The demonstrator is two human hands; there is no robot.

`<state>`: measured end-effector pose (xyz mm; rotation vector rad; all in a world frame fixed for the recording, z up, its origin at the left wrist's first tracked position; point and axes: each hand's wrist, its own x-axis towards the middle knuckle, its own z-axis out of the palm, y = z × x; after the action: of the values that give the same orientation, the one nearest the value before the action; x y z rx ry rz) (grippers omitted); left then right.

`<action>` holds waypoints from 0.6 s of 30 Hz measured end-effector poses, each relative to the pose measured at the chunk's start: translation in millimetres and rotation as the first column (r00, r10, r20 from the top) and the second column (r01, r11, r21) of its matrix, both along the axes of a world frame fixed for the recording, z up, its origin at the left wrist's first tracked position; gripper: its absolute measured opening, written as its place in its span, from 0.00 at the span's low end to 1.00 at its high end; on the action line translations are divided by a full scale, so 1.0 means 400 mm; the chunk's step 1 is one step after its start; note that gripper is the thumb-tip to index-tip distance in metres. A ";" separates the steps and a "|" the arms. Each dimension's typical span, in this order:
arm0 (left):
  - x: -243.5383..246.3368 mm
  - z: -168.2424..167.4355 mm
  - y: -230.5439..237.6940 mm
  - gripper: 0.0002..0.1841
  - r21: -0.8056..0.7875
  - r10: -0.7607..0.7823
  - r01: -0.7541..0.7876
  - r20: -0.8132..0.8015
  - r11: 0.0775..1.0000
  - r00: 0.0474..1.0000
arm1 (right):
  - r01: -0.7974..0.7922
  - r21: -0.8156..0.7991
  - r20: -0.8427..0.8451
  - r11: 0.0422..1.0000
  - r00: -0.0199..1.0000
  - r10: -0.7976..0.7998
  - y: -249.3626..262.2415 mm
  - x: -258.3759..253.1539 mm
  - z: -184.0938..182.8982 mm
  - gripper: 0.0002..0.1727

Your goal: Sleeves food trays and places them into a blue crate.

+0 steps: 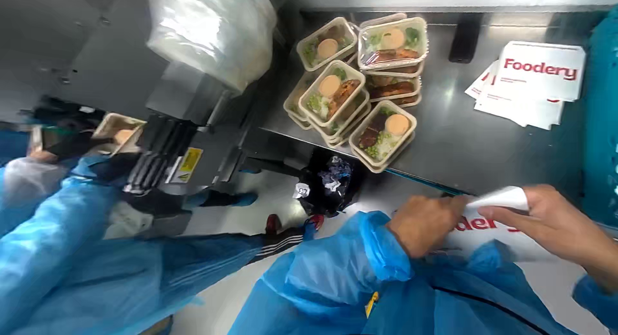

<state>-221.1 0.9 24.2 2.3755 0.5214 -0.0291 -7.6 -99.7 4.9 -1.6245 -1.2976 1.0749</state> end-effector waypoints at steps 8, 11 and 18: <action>-0.105 -0.119 0.217 0.22 -0.012 0.801 -0.802 -0.049 0.597 0.597 | -0.208 -0.241 -0.176 0.948 0.970 0.168 -0.056 0.109 -0.129 0.11; -0.197 -0.335 0.329 0.44 -0.482 0.967 -0.872 -0.250 -0.080 0.050 | -0.061 -0.278 -0.377 0.959 0.925 -0.050 -0.067 0.145 -0.152 0.06; 0.194 -0.377 0.135 0.31 -0.765 0.875 -0.499 -0.484 -0.409 0.025 | 0.320 -0.367 -0.660 0.873 0.572 -0.487 -0.154 0.274 -0.207 0.08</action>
<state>-143.5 54.8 -126.4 0.3591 1.4533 0.6698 102.1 -161.3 -78.1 -1.2870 -0.2394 1.3860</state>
